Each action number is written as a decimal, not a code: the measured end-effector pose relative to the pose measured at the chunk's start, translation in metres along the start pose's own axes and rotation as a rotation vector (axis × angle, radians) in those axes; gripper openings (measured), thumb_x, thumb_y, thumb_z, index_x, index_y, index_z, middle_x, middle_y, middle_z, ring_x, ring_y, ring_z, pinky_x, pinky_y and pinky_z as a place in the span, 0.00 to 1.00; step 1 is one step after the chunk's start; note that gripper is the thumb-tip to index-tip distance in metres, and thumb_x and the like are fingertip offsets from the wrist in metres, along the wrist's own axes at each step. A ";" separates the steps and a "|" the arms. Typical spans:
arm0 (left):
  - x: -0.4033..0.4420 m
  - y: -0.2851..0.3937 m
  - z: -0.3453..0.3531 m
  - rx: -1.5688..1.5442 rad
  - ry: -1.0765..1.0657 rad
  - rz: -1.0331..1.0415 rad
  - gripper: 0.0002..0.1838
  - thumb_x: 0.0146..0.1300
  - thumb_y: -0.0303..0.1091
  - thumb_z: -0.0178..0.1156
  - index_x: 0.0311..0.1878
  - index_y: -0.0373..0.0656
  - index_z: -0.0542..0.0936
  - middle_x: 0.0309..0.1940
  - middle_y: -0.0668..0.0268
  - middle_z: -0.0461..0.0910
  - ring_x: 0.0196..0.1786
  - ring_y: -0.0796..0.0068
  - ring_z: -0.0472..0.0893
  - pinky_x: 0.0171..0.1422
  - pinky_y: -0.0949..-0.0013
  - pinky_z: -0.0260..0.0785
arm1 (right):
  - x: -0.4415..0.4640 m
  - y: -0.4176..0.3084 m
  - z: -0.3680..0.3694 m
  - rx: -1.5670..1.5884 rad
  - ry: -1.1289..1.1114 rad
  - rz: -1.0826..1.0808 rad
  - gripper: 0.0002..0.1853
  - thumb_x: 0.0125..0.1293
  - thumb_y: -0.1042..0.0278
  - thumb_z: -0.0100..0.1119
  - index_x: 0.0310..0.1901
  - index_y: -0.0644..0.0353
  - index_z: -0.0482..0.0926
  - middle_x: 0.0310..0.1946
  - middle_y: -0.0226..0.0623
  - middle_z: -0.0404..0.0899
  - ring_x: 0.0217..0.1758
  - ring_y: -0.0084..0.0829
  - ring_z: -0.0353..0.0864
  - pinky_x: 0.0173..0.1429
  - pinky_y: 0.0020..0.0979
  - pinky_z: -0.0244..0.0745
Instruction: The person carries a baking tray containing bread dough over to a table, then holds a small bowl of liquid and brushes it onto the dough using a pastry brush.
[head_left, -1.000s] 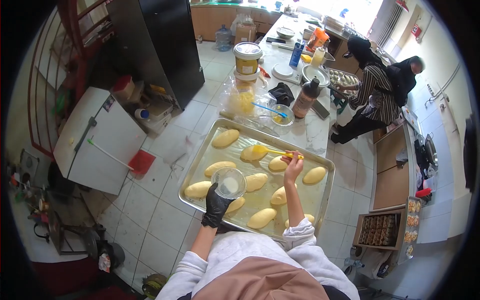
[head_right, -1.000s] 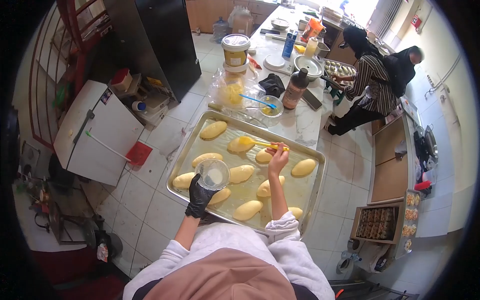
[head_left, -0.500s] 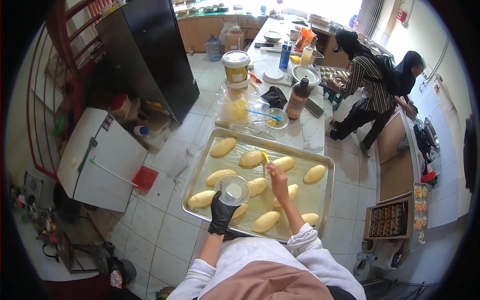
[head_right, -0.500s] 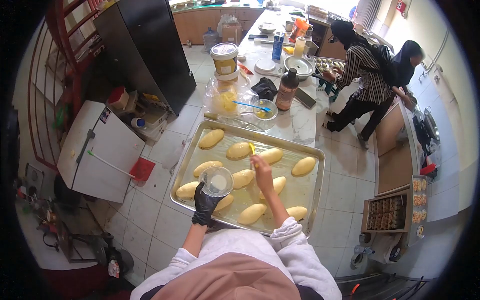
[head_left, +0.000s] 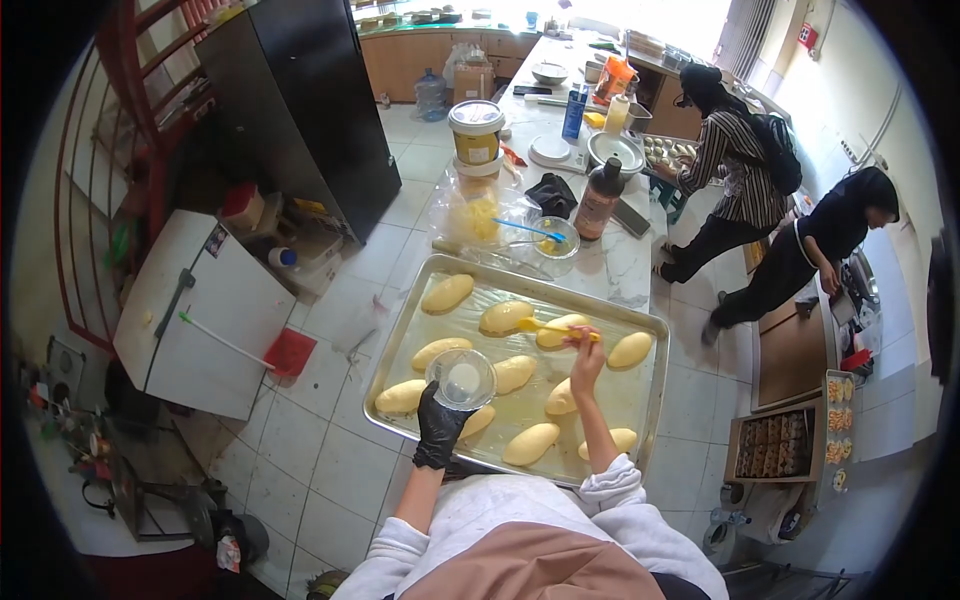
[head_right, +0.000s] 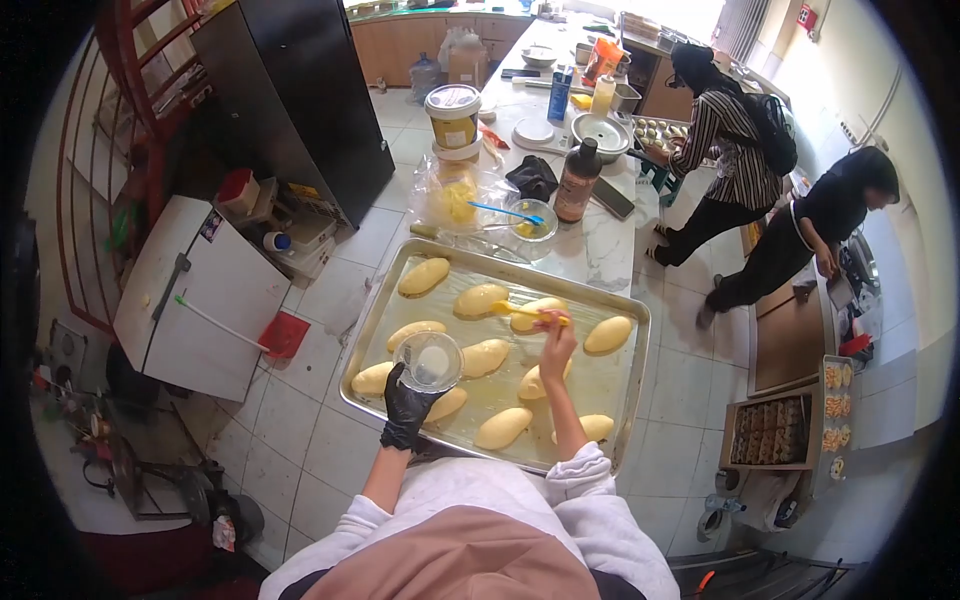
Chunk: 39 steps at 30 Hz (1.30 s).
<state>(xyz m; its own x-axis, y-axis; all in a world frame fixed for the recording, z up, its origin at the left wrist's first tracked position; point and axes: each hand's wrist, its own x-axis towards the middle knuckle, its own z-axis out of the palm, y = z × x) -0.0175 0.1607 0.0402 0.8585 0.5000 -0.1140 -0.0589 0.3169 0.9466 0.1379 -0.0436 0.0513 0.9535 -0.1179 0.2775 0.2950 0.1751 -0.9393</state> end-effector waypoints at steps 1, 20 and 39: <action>0.000 0.001 0.001 0.002 0.000 -0.001 0.25 0.39 0.26 0.71 0.43 0.35 0.74 0.35 0.61 0.80 0.38 0.71 0.79 0.44 0.70 0.72 | 0.006 -0.001 -0.003 -0.031 0.067 -0.047 0.14 0.71 0.63 0.40 0.38 0.66 0.70 0.36 0.40 0.78 0.30 0.24 0.78 0.37 0.24 0.75; 0.023 -0.010 0.058 -0.260 -0.421 -0.197 0.24 0.63 0.41 0.44 0.60 0.37 0.62 0.55 0.54 0.68 0.58 0.59 0.68 0.63 0.53 0.61 | -0.040 -0.081 -0.025 -0.030 -0.003 0.023 0.11 0.70 0.62 0.41 0.38 0.63 0.67 0.32 0.42 0.76 0.24 0.24 0.76 0.31 0.23 0.75; -0.005 0.012 0.044 -0.878 -0.227 -0.527 0.28 0.59 0.40 0.53 0.61 0.39 0.61 0.57 0.53 0.65 0.60 0.56 0.66 0.63 0.50 0.59 | 0.018 -0.014 -0.048 -0.089 0.282 -0.023 0.12 0.71 0.64 0.39 0.36 0.65 0.68 0.30 0.39 0.77 0.24 0.24 0.78 0.29 0.23 0.76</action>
<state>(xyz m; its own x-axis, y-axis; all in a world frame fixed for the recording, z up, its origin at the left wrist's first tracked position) -0.0001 0.1269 0.0656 0.9530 -0.0058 -0.3028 0.0795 0.9696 0.2316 0.1474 -0.0948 0.0601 0.8882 -0.3899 0.2433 0.2975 0.0843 -0.9510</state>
